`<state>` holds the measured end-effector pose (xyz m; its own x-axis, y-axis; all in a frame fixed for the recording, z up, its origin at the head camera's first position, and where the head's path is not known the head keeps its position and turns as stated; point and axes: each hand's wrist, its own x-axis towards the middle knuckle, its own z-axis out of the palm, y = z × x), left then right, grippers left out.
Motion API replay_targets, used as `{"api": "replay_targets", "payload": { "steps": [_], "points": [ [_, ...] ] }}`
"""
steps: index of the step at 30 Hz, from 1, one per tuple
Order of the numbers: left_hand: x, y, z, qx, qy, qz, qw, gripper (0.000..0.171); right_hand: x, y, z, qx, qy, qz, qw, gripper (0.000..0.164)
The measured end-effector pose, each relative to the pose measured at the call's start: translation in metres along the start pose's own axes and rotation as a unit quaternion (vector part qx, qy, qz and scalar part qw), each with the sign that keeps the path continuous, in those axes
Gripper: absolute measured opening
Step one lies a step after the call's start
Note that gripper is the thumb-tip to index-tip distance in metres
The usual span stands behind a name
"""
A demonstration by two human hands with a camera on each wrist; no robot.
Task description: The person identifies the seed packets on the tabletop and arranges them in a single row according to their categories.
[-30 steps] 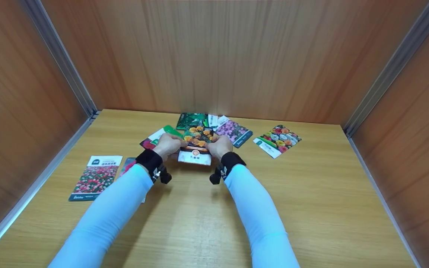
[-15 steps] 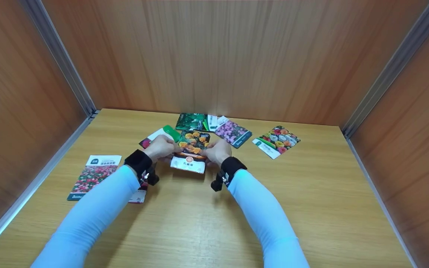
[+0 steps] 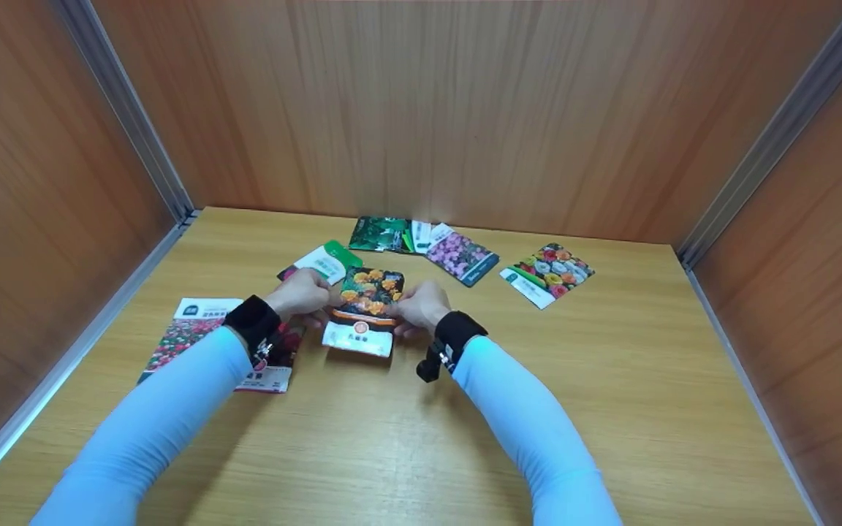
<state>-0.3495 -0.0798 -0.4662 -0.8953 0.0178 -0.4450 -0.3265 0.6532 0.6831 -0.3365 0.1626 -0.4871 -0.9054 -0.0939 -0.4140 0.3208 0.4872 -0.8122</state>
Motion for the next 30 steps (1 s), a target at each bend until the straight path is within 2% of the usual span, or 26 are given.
{"api": "replay_targets", "payload": {
  "steps": [6, 13, 23, 30],
  "points": [
    [-0.006, -0.012, -0.006, -0.011, -0.033, 0.028, 0.9990, 0.017, -0.003, -0.002, 0.007, -0.028, -0.025, -0.004, 0.999, 0.016],
    [-0.014, -0.022, -0.007, 0.009, -0.024, 0.011, 0.9996, 0.018, -0.007, -0.001, 0.021, -0.058, -0.044, 0.000, 0.997, 0.016],
    [-0.014, -0.030, -0.004, 0.109, -0.043, 0.022, 0.9928, 0.013, -0.015, 0.007, 0.033, -0.084, -0.072, -0.010, 0.994, 0.018],
    [-0.022, -0.036, -0.005, 0.186, -0.046, 0.042, 0.9805, 0.021, -0.020, 0.006, 0.044, -0.104, -0.084, -0.017, 0.991, 0.018]
  ]
}}
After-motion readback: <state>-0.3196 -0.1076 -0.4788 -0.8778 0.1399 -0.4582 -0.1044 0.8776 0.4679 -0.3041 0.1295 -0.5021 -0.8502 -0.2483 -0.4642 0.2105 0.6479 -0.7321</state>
